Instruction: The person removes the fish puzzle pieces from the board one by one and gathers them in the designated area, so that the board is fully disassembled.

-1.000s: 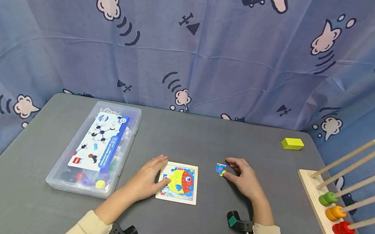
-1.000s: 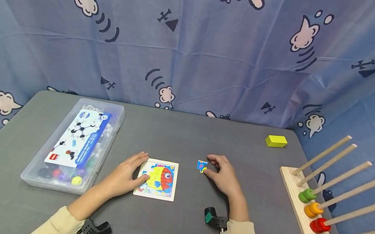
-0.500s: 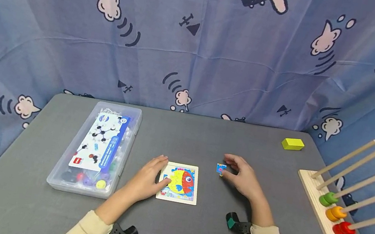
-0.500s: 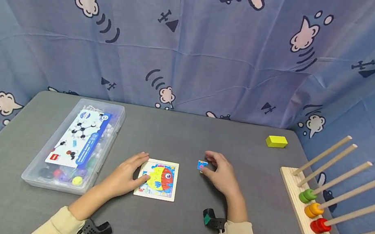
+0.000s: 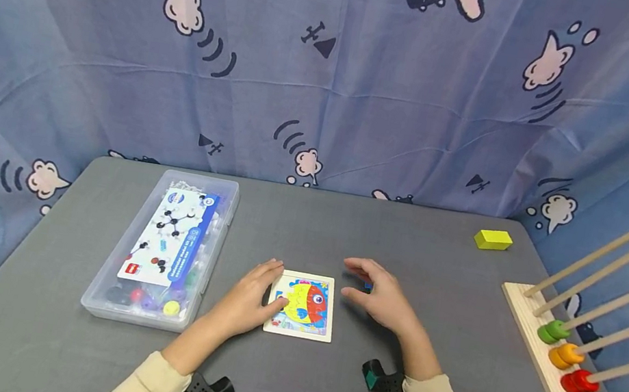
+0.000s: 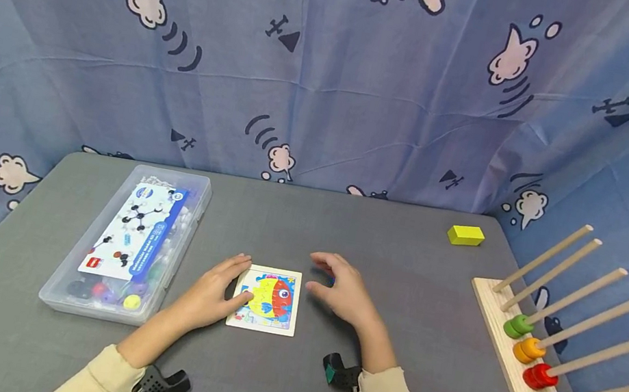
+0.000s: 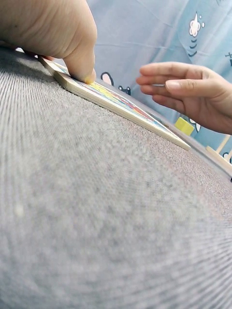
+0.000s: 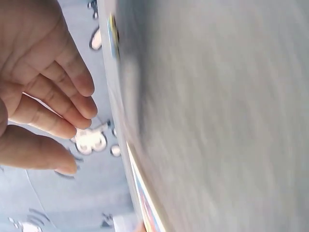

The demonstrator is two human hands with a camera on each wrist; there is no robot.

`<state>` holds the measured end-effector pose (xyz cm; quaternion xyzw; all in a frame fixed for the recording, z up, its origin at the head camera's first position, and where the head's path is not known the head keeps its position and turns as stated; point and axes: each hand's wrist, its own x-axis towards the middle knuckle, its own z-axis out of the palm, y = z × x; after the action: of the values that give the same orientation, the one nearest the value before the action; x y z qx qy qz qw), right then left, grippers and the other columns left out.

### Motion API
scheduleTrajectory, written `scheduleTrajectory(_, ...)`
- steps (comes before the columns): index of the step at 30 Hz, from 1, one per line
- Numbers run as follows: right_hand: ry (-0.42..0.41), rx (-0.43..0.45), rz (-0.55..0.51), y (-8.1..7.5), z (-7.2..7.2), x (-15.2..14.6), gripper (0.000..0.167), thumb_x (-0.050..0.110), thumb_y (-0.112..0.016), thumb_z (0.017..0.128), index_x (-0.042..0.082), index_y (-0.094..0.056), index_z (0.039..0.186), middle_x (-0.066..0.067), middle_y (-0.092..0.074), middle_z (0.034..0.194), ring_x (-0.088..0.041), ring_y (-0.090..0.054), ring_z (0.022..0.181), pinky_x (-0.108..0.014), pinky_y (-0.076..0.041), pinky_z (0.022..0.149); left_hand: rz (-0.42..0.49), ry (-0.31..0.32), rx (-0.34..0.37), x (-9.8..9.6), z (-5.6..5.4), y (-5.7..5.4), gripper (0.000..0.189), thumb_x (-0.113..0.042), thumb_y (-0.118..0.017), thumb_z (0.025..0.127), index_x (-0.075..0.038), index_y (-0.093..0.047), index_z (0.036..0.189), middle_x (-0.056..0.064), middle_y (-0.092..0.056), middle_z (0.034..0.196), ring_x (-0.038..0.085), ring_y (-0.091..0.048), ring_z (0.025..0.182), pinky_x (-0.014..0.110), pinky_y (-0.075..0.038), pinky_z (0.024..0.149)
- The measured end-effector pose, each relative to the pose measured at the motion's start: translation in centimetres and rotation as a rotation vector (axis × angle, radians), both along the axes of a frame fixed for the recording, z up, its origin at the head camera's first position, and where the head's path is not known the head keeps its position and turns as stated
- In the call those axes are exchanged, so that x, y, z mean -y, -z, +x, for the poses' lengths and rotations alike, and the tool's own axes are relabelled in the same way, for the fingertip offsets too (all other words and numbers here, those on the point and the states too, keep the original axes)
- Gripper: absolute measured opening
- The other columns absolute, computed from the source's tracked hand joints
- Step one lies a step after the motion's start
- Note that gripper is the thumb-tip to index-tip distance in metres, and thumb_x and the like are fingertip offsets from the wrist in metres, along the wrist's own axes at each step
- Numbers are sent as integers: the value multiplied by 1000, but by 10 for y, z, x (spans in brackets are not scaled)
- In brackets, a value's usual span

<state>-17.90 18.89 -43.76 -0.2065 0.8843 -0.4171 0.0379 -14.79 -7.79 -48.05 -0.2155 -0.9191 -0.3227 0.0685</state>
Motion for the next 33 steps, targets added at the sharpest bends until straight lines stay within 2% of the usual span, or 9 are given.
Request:
scheduleTrajectory(3,-47,9,6,1,2,12,48,11,-70,85,-1,-54,129,-16,-58,126,-33,-55,115,-50,-46,99,7,4,-11,0,-1,1,56,-23,-68,84,7,-53,129,19,-52,136,34,-43,132,48,-36,111)
scheduleTrajectory(9,-112,69,-10,1,2,35,47,11,-69,85,-2,-55,128,-16,-58,125,-31,-56,116,-47,-46,102,9,-3,42,1,-2,0,58,-26,-67,87,5,-50,133,17,-49,140,33,-40,135,48,-35,111)
scheduleTrajectory(15,-134,76,35,3,-1,52,45,15,-70,86,2,-56,127,-12,-59,124,-27,-58,112,-45,-49,97,2,11,59,0,-2,0,57,-26,-66,88,4,-49,134,17,-47,142,33,-39,136,49,-35,112)
scheduleTrajectory(21,-147,98,55,9,-2,64,44,11,-69,85,4,-57,126,-9,-59,124,-25,-57,113,-43,-48,99,-7,19,78,-1,-1,-1,58,-28,-65,89,3,-49,135,16,-45,143,34,-38,136,50,-35,111)
scheduleTrajectory(33,-215,-59,142,19,1,70,31,9,-67,85,6,-64,116,-7,-53,127,-25,-52,116,-46,-46,98,-6,-6,64,1,1,-2,57,-27,-65,89,3,-50,134,17,-47,141,33,-39,135,49,-35,111)
